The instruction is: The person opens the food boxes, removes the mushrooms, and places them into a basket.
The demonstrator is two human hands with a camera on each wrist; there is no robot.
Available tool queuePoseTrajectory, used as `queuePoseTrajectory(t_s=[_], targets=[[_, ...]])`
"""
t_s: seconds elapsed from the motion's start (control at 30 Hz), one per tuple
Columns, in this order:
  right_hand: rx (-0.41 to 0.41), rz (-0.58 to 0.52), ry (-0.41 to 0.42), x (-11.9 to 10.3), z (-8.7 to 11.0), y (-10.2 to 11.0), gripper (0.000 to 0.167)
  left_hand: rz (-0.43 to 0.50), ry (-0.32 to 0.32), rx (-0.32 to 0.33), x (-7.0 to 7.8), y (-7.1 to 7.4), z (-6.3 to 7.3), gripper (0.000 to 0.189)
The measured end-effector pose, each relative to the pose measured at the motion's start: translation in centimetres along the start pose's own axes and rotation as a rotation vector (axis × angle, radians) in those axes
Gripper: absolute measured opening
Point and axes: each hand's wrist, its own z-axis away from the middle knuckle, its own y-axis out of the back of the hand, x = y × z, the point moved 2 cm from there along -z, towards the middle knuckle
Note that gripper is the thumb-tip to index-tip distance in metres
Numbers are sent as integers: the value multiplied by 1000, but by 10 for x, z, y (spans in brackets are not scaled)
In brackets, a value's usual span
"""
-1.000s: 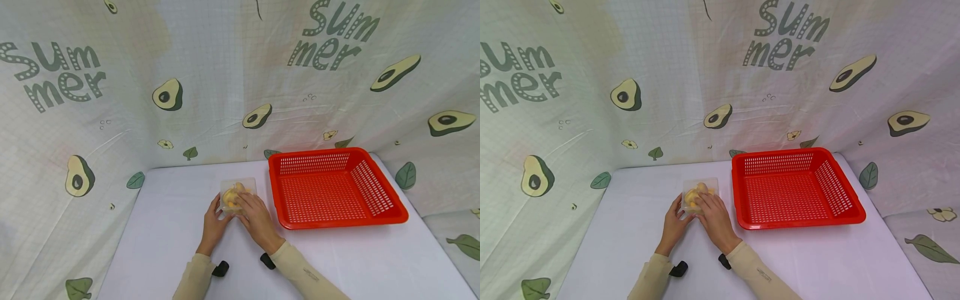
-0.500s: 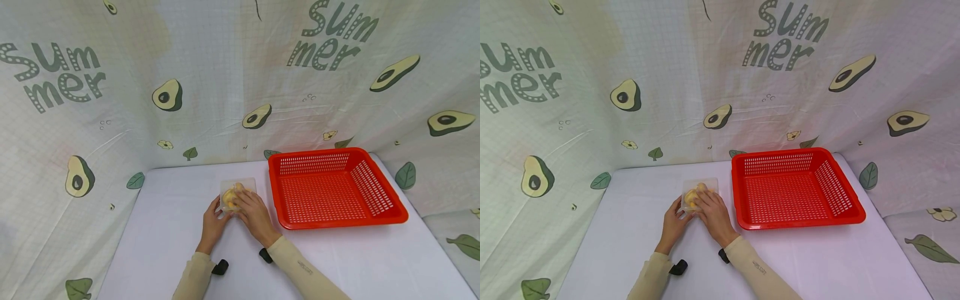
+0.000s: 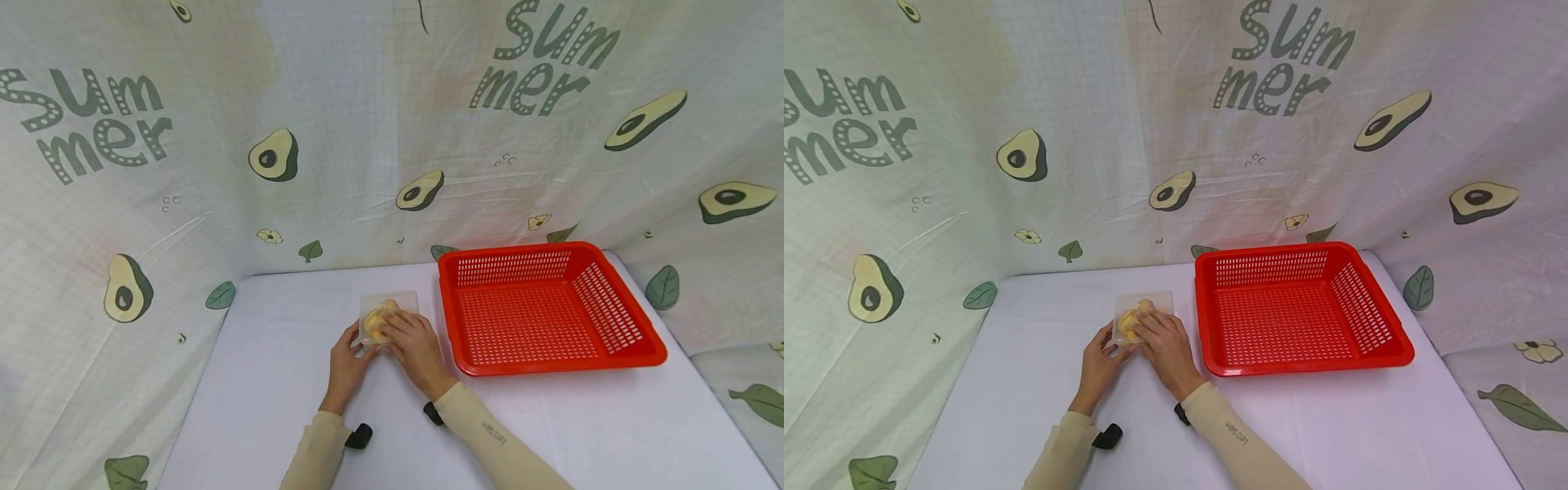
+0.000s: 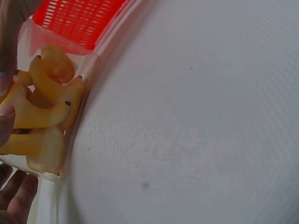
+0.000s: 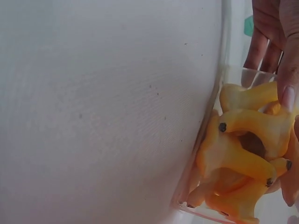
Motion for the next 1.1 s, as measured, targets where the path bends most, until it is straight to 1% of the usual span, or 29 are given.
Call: queuePoseTrajectory(t_s=[0.13, 0.23, 0.37, 0.5, 0.63, 0.9, 1.1], targets=[[15, -5, 24, 1, 0, -1, 43, 6, -5, 2, -1, 0, 0, 70], [15, -13, 36, 1, 0, -1, 43, 6, -24, 6, -4, -1, 0, 68], [2, 36, 78, 1, 1, -2, 43, 4, -49, 15, -5, -1, 0, 67], [11, 116, 140, 1, 0, -3, 44, 23, -39, 17, -4, 0, 0, 68], [31, 167, 176, 1, 1, -4, 45, 40, -31, 16, -4, 0, 0, 68], [28, 187, 211, 2, 1, -5, 45, 3, -41, 25, -5, 0, -4, 66], [33, 224, 259, 3, 1, -6, 46, 1, -25, 27, -3, -1, -4, 64]])
